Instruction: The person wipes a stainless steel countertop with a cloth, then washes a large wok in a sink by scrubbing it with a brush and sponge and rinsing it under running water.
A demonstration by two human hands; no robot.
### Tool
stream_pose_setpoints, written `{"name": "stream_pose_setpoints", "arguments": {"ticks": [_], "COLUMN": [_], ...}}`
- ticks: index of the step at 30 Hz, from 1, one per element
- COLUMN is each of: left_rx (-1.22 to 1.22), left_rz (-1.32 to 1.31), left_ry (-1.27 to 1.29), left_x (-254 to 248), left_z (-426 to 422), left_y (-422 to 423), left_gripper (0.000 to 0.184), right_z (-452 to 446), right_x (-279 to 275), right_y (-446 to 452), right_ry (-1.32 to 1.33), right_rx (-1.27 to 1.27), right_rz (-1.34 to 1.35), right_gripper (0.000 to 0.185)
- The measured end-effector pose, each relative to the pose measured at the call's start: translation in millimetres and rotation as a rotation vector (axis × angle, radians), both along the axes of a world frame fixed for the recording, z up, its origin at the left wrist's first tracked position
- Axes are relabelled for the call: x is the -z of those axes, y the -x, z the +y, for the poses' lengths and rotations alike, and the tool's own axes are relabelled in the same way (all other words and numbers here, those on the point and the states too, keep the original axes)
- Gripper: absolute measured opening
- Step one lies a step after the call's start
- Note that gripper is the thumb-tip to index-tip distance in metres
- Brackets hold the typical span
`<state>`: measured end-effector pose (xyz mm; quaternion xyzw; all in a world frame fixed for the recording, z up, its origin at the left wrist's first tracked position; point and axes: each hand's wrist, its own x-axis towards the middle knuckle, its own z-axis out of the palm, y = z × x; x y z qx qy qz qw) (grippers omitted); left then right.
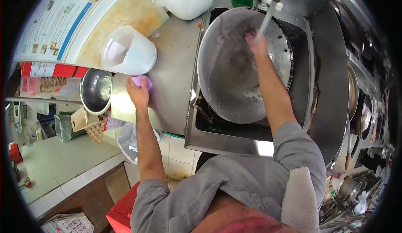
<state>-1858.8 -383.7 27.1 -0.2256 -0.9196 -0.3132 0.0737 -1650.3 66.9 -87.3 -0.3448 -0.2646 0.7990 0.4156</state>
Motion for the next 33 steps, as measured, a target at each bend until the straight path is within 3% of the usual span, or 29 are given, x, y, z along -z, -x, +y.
{"name": "stream_pose_setpoints", "arguments": {"ticks": [2, 6, 10, 13, 16, 17, 19, 22, 23, 25, 28, 30, 31, 33], "left_rx": [0.117, 0.162, 0.161, -0.029, 0.018, 0.020, 0.649, 0.886, 0.877, 0.423, 0.178, 0.438, 0.569, 0.575], "left_rz": [0.138, 0.221, 0.236, 0.202, 0.206, 0.201, -0.131, -0.160, -0.156, 0.323, 0.185, 0.123, 0.123, 0.025], "left_ry": [0.111, 0.117, 0.001, -0.133, -0.216, -0.217, -0.196, -0.224, -0.226, -0.123, -0.022, 0.014, -0.097, -0.149], "left_x": [6, 0, 1, 5, 21, 19, 7, -17, -17, -4, 4, -5, 4, 5], "left_z": [4, 60, 157, 231, 284, 285, 259, 240, 238, 237, 220, 208, 199, 166], "left_y": [-33, -87, -34, 3, 13, 8, -6, -20, -9, 26, 44, 10, -1, -38], "left_gripper": [0.064, 0.065, 0.058, 0.053, 0.040, 0.040, 0.029, 0.026, 0.026, 0.024, 0.020, 0.021, 0.026, 0.038], "right_z": [10, -32, -61, -91, -91, -87, -88, -73, -69, -58, -18, -1, 1, 13], "right_x": [44, 15, 15, 1, -1, 0, 5, -8, -18, -22, -6, -11, -17, -10], "right_y": [-35, -60, -53, -62, -74, -80, -92, -76, -71, -66, -60, -54, -49, -37], "right_ry": [0.047, 0.222, 0.180, 0.199, 0.272, 0.224, 0.201, 0.154, 0.143, 0.139, 0.124, 0.068, 0.005, 0.127], "right_rx": [0.045, 0.068, -0.173, -0.159, -0.133, -0.148, -0.185, -0.199, -0.171, -0.146, -0.118, -0.131, -0.174, -0.087], "right_rz": [0.096, -0.068, -0.051, -0.118, -0.122, -0.112, -0.108, -0.088, -0.082, -0.099, 0.029, 0.059, 0.078, 0.085], "right_gripper": [0.028, 0.018, 0.020, 0.021, 0.023, 0.025, 0.026, 0.026, 0.024, 0.023, 0.021, 0.021, 0.022, 0.023]}}
